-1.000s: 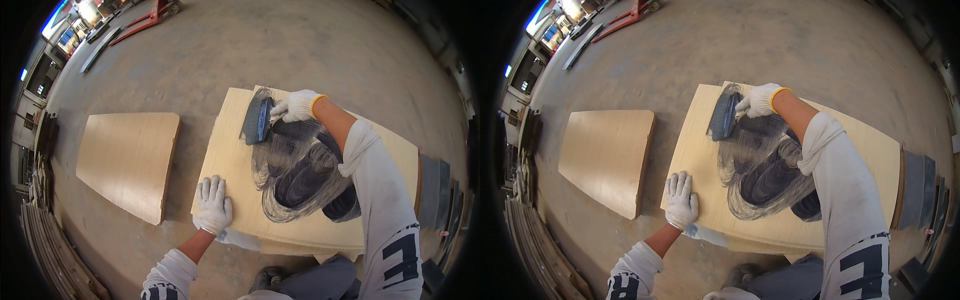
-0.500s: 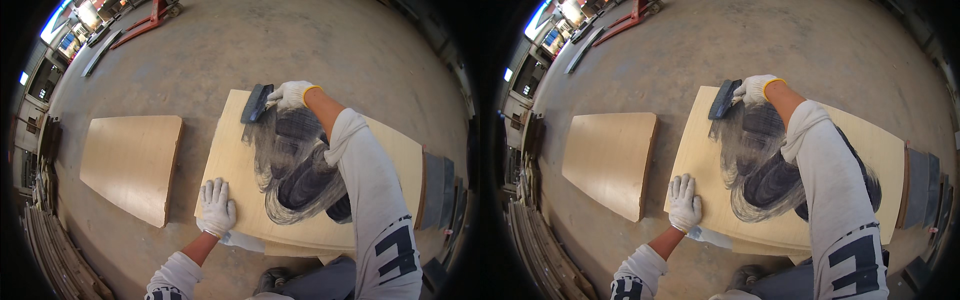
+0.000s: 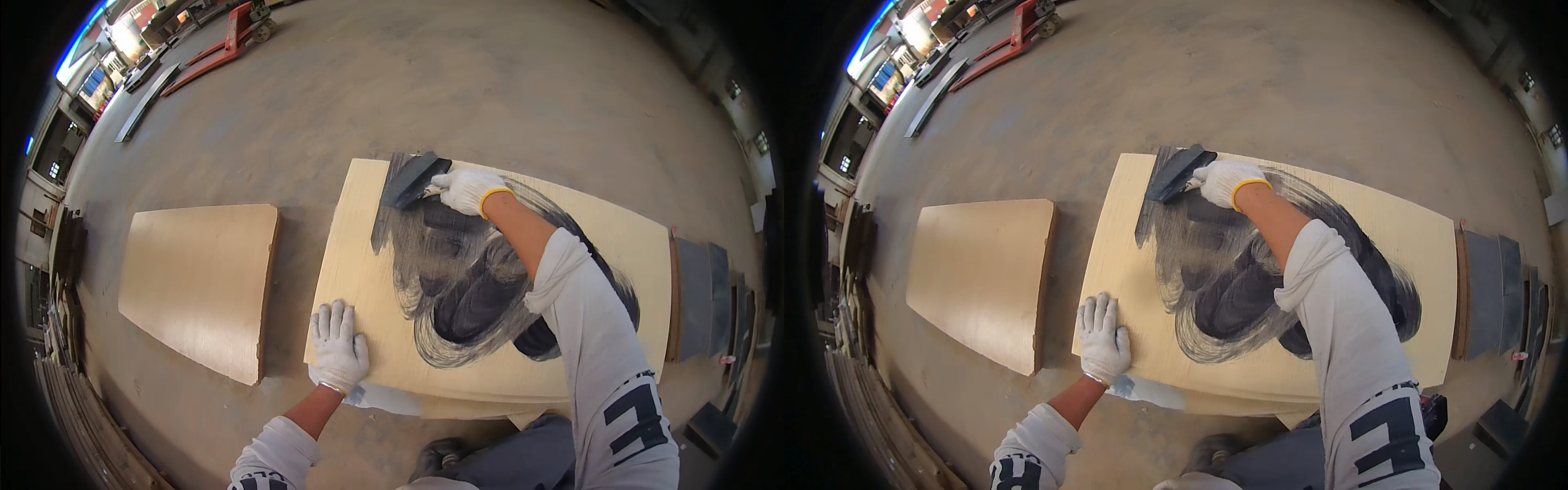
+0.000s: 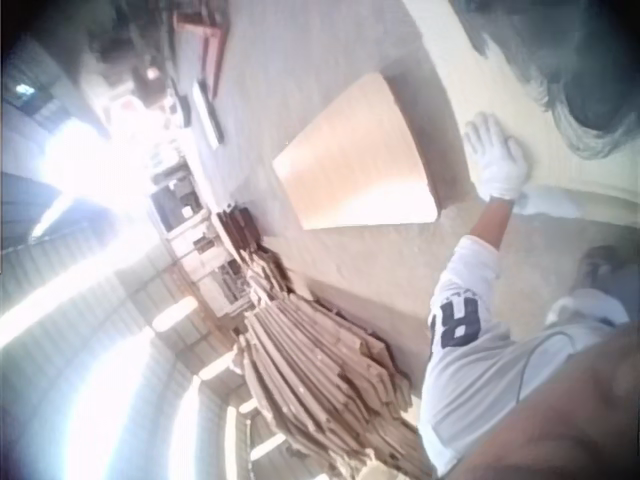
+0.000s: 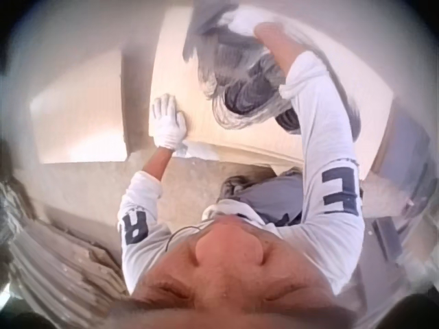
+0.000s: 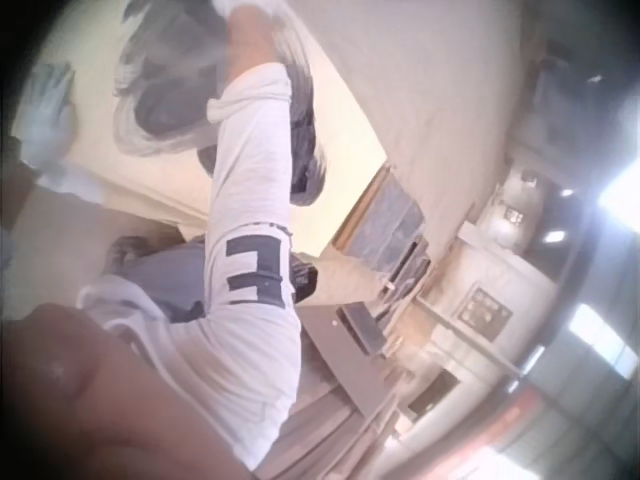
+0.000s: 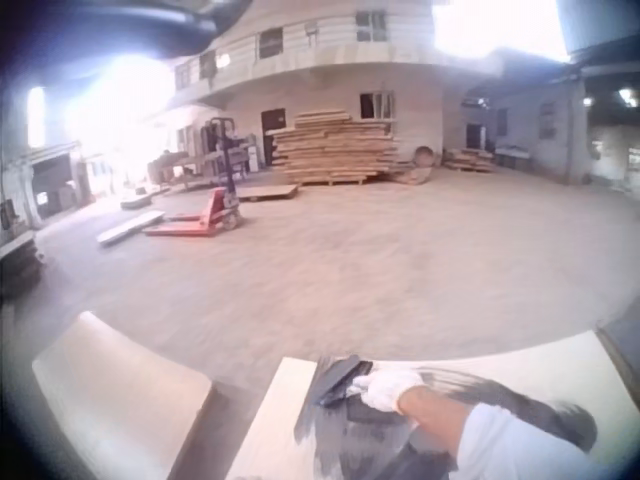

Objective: The person applies dark paint to flat wooden boards using a brush. They dip the brush into a container, spread the paint evenly across the surface, and then move the finished board aside to continue with the next one.

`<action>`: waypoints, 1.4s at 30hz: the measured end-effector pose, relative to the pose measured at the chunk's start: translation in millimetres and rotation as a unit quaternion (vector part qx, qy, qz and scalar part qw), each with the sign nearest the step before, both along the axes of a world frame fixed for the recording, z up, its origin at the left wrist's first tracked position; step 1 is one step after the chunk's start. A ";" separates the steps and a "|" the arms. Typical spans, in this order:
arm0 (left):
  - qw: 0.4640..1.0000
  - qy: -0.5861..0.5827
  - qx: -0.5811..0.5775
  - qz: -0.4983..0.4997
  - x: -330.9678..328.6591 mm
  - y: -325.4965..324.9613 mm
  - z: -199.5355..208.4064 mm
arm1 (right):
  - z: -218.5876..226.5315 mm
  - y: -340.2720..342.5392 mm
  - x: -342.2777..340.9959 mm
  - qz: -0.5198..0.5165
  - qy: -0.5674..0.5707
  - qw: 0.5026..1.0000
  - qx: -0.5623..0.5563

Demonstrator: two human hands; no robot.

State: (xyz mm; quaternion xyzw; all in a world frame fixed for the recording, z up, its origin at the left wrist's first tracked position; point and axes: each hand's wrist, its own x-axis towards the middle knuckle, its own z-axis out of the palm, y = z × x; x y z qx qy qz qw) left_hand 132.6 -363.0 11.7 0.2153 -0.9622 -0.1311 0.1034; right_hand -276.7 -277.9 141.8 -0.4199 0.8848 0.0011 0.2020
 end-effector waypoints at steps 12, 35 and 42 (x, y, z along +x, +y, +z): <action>1.000 0.015 -0.011 -0.009 -7.4 3.8 -4.8 | -66.5 -22.0 16.4 -0.266 -0.099 0.949 -0.135; 0.999 0.000 -0.036 -0.018 -5.9 4.0 -7.0 | -40.5 59.8 0.6 -0.373 -0.084 0.921 -0.072; 0.999 -0.008 -0.041 -0.017 6.8 -4.9 -12.2 | -36.6 26.5 43.5 -0.285 -0.087 0.951 -0.088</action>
